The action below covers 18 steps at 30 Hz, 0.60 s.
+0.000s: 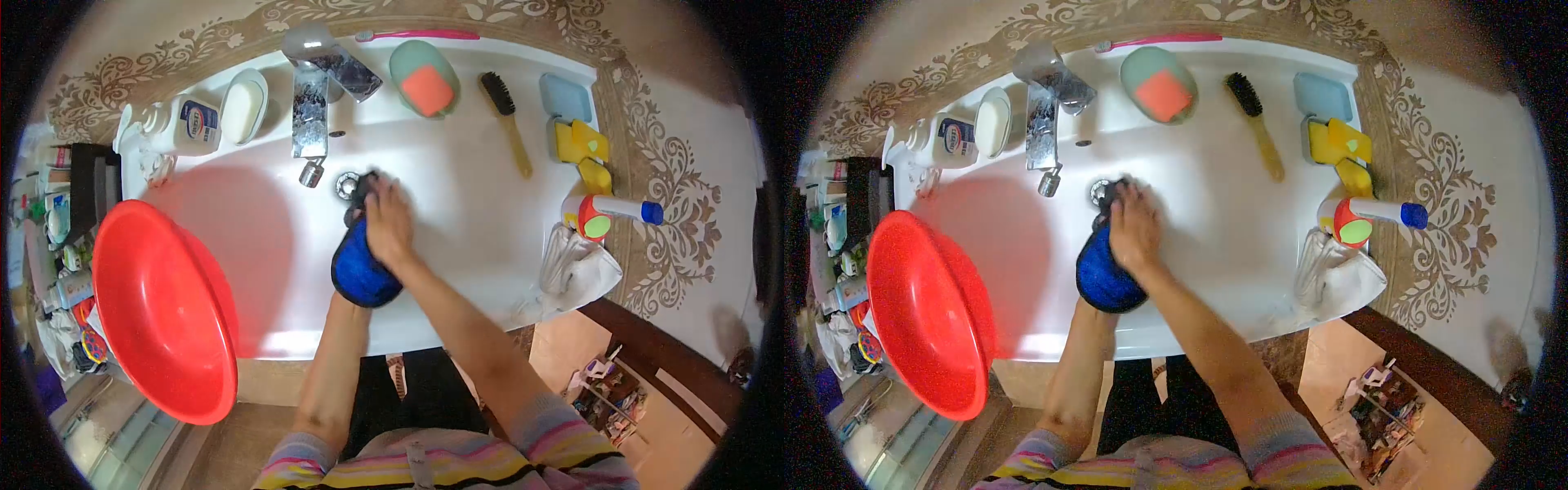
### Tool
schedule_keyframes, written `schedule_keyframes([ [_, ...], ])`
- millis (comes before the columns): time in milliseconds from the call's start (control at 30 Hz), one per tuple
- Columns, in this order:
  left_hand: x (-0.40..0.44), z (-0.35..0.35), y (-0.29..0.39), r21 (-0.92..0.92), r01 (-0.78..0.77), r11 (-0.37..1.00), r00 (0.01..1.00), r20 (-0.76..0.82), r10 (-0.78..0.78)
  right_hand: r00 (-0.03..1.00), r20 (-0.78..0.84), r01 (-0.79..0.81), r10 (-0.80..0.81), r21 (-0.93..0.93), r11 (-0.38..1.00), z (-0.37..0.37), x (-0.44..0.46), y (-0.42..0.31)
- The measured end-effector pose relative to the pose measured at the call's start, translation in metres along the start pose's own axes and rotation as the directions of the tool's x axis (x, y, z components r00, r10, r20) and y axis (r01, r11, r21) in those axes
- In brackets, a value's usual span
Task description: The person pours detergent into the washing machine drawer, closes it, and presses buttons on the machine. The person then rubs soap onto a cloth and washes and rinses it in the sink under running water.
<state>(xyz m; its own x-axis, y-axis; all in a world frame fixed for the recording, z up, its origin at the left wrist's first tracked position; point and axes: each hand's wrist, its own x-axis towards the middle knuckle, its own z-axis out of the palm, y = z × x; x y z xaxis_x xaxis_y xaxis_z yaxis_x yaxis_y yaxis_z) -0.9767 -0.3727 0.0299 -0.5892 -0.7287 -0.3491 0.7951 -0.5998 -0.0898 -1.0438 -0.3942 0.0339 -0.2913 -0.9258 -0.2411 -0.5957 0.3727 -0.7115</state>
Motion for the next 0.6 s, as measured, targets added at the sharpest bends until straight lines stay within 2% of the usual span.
schedule_keyframes([
  [33, -0.001, 0.018, -0.005, 0.274, 0.003, 0.962, 1.0, -0.016, 0.001, 0.998, -0.008, -0.068, 0.068, 0.039, 0.997, 0.006, 0.016, 0.012],
  [67, 0.001, 0.044, -0.016, 0.431, -0.105, 0.896, 0.992, -0.022, 0.127, 0.991, -0.02, -0.13, 0.132, 0.08, 0.988, 0.01, 0.03, 0.019],
  [100, -0.002, 0.028, -0.01, 0.34, -0.027, 0.94, 0.999, -0.008, 0.032, 0.98, 0.004, -0.195, 0.197, 0.165, 0.967, 0.019, 0.034, 0.025],
  [133, -0.009, 0.009, -0.002, 0.239, 0.061, 0.969, 0.998, 0.006, -0.064, 0.977, 0.006, -0.21, 0.212, 0.167, 0.963, 0.023, 0.018, 0.022],
  [200, -0.006, 0.005, 0.015, 0.204, 0.084, 0.975, 0.992, -0.114, -0.061, 0.995, 0.004, -0.095, 0.098, 0.312, 0.945, 0.024, -0.027, 0.011],
  [233, -0.004, 0.002, 0.014, 0.263, -0.009, 0.965, 0.924, -0.367, 0.109, 0.982, 0.164, -0.122, 0.098, 0.142, 0.982, 0.014, -0.052, -0.008],
  [267, -0.009, -0.001, 0.01, 0.312, -0.097, 0.945, 0.879, -0.419, 0.229, 0.982, 0.158, -0.126, 0.105, 0.13, 0.984, 0.011, -0.051, -0.007],
  [333, -0.004, -0.009, 0.0, 0.226, -0.194, 0.955, 0.937, -0.246, 0.248, 0.985, 0.014, 0.167, -0.169, 0.111, 0.98, 0.007, -0.046, -0.004],
  [400, -0.002, -0.012, 0.004, 0.051, -0.022, 0.998, 0.996, -0.08, 0.026, 0.995, 0.004, 0.104, -0.104, 0.043, 0.994, 0.012, 0.004, 0.02],
  [433, -0.015, -0.002, 0.006, 0.139, -0.054, 0.989, 0.935, -0.34, 0.099, 0.997, 0.057, -0.062, 0.05, 0.221, 0.973, 0.018, 0.023, 0.034],
  [467, -0.017, 0.017, 0.007, 0.381, -0.026, 0.924, 0.868, -0.449, 0.21, 0.988, 0.138, -0.12, 0.076, 0.344, 0.931, -0.001, 0.026, 0.028],
  [533, -0.018, 0.043, 0.007, 0.428, -0.093, 0.899, 0.9, -0.35, 0.26, 0.922, 0.258, -0.387, 0.289, 0.652, 0.652, 0.004, 0.038, 0.075],
  [567, -0.02, 0.046, 0.011, 0.427, -0.093, 0.899, 0.899, -0.352, 0.26, 0.914, 0.337, -0.383, 0.227, 0.9, 0.209, -0.017, 0.026, 0.08],
  [600, -0.021, 0.048, 0.018, 0.324, -0.148, 0.934, 0.936, -0.259, 0.238, 0.919, 0.372, -0.324, 0.128, 0.9, -0.292, -0.043, 0.012, 0.075],
])
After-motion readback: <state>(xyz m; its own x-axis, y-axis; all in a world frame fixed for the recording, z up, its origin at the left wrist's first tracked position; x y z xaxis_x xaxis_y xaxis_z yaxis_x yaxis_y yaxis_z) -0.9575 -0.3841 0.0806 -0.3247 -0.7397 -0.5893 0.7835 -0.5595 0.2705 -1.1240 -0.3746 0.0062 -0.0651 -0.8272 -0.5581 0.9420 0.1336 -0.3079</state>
